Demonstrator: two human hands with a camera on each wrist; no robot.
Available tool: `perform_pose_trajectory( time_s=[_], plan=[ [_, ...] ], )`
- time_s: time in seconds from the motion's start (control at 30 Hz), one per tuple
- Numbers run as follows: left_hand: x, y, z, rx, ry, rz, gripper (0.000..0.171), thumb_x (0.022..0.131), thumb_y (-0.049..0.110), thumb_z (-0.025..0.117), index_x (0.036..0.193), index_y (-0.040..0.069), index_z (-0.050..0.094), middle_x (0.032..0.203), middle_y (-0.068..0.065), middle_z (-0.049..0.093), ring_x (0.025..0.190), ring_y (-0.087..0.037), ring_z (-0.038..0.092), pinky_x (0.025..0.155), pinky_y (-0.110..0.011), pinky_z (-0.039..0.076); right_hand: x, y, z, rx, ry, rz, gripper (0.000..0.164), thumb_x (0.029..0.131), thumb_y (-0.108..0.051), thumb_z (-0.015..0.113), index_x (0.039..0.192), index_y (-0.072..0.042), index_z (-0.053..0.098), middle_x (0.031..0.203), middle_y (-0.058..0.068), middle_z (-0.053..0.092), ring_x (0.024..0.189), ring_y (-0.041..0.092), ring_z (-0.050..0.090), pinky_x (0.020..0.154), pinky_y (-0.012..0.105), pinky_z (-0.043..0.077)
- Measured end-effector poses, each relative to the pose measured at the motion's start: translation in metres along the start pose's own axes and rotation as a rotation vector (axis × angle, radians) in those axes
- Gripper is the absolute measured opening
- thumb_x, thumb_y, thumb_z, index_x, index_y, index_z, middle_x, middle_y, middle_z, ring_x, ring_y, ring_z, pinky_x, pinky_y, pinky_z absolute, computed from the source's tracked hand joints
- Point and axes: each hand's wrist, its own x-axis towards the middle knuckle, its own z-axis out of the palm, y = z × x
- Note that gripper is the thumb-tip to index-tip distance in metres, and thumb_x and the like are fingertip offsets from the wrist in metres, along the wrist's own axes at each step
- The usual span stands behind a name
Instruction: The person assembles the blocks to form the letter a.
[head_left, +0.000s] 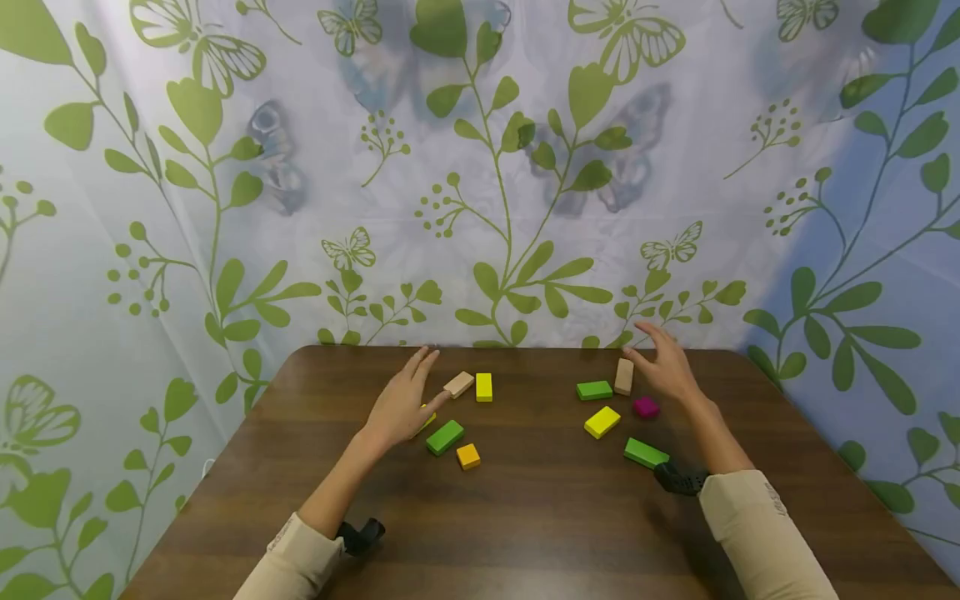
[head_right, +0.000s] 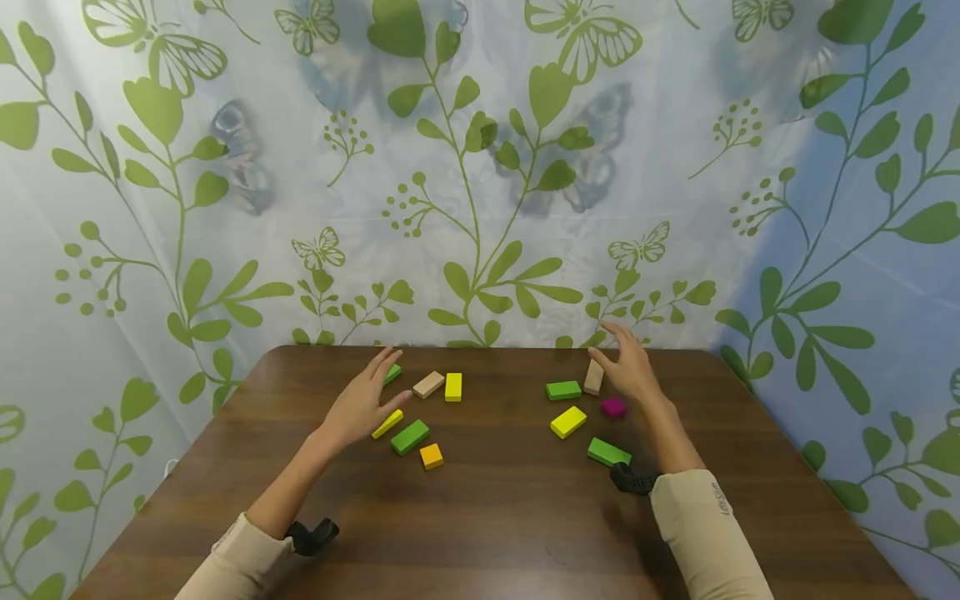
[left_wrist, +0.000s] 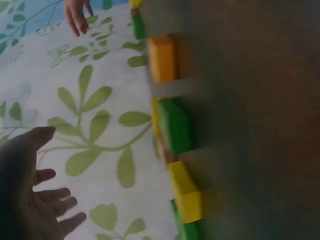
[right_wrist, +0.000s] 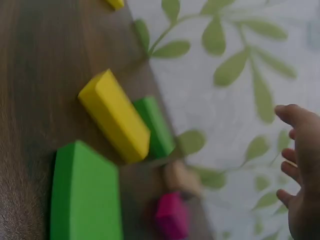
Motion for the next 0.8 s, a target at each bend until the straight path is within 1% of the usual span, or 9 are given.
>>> perform_pose_trajectory(
  time_s=[0.03, 0.1, 0.23, 0.3, 0.37, 0.43, 0.5, 0.63, 0.8],
  plan=[
    [-0.002, 0.0, 0.005, -0.034, -0.02, 0.012, 0.069, 0.092, 0.04, 0.055, 0.146, 0.008, 0.026, 0.148, -0.017, 0.024, 0.12, -0.036, 0.045, 0.091, -0.047, 0.043, 0.001, 0.006, 0.003, 0.03, 0.001, 0.03, 0.06, 0.093, -0.031, 0.056, 0.14, 0.0, 0.035, 0.141, 0.028, 0.03, 0.128, 0.047, 0.024, 0.097, 0.064, 0.021],
    [-0.008, 0.001, 0.014, -0.109, -0.065, 0.038, 0.068, 0.091, 0.038, 0.056, 0.146, 0.01, 0.026, 0.149, -0.014, 0.024, 0.118, -0.033, 0.047, 0.088, -0.046, 0.045, 0.001, 0.02, 0.007, 0.064, -0.012, 0.102, 0.062, 0.093, -0.035, 0.054, 0.141, 0.0, 0.033, 0.143, 0.028, 0.028, 0.129, 0.048, 0.023, 0.097, 0.064, 0.022],
    [-0.018, 0.004, 0.031, -0.326, -0.137, 0.099, 0.064, 0.091, 0.033, 0.059, 0.144, 0.009, 0.03, 0.145, -0.012, 0.033, 0.121, -0.03, 0.045, 0.093, -0.044, 0.042, 0.001, 0.041, 0.016, 0.125, -0.077, 0.23, 0.071, 0.092, -0.044, 0.053, 0.145, -0.004, 0.028, 0.145, 0.027, 0.023, 0.13, 0.048, 0.019, 0.097, 0.066, 0.021],
    [-0.023, 0.005, 0.038, -0.46, -0.153, 0.13, 0.062, 0.091, 0.028, 0.06, 0.142, 0.006, 0.034, 0.139, -0.014, 0.04, 0.123, -0.031, 0.044, 0.097, -0.043, 0.039, 0.0, 0.049, 0.019, 0.165, -0.121, 0.265, 0.074, 0.091, -0.045, 0.054, 0.147, -0.006, 0.023, 0.147, 0.026, 0.02, 0.131, 0.048, 0.015, 0.097, 0.066, 0.019],
    [-0.027, 0.007, 0.045, -0.583, -0.167, 0.141, 0.059, 0.091, 0.026, 0.061, 0.141, 0.006, 0.035, 0.135, -0.016, 0.045, 0.119, -0.032, 0.048, 0.095, -0.041, 0.041, 0.0, 0.056, 0.022, 0.21, -0.157, 0.285, 0.076, 0.091, -0.043, 0.055, 0.148, -0.008, 0.019, 0.148, 0.025, 0.016, 0.132, 0.048, 0.012, 0.097, 0.067, 0.016],
    [-0.032, 0.008, 0.051, -0.666, -0.192, 0.139, 0.058, 0.091, 0.024, 0.061, 0.14, 0.006, 0.036, 0.133, -0.018, 0.046, 0.116, -0.032, 0.051, 0.094, -0.039, 0.042, -0.001, 0.061, 0.025, 0.246, -0.189, 0.298, 0.078, 0.091, -0.038, 0.057, 0.148, -0.007, 0.015, 0.149, 0.026, 0.012, 0.133, 0.049, 0.008, 0.097, 0.068, 0.014],
    [-0.035, 0.008, 0.056, -0.697, -0.224, 0.136, 0.058, 0.09, 0.023, 0.061, 0.14, 0.004, 0.036, 0.134, -0.02, 0.045, 0.116, -0.032, 0.05, 0.094, -0.038, 0.042, -0.003, 0.065, 0.027, 0.274, -0.223, 0.313, 0.08, 0.09, -0.035, 0.058, 0.149, -0.006, 0.011, 0.149, 0.026, 0.008, 0.133, 0.049, 0.005, 0.097, 0.069, 0.012],
    [-0.042, 0.007, 0.061, -0.655, -0.27, 0.139, 0.061, 0.089, 0.028, 0.062, 0.138, -0.001, 0.039, 0.136, -0.019, 0.045, 0.119, -0.027, 0.05, 0.095, -0.035, 0.041, -0.007, 0.071, 0.032, 0.264, -0.292, 0.321, 0.084, 0.089, -0.032, 0.06, 0.148, -0.003, 0.007, 0.149, 0.026, 0.005, 0.133, 0.05, 0.003, 0.097, 0.069, 0.012],
    [-0.048, 0.004, 0.065, -0.566, -0.24, 0.163, 0.058, 0.088, 0.027, 0.064, 0.134, -0.002, 0.045, 0.133, -0.014, 0.049, 0.117, -0.022, 0.051, 0.096, -0.034, 0.041, -0.007, 0.073, 0.039, 0.236, -0.342, 0.307, 0.089, 0.087, -0.034, 0.063, 0.148, -0.003, 0.007, 0.15, 0.026, 0.006, 0.132, 0.05, 0.004, 0.097, 0.069, 0.012]
  ],
)
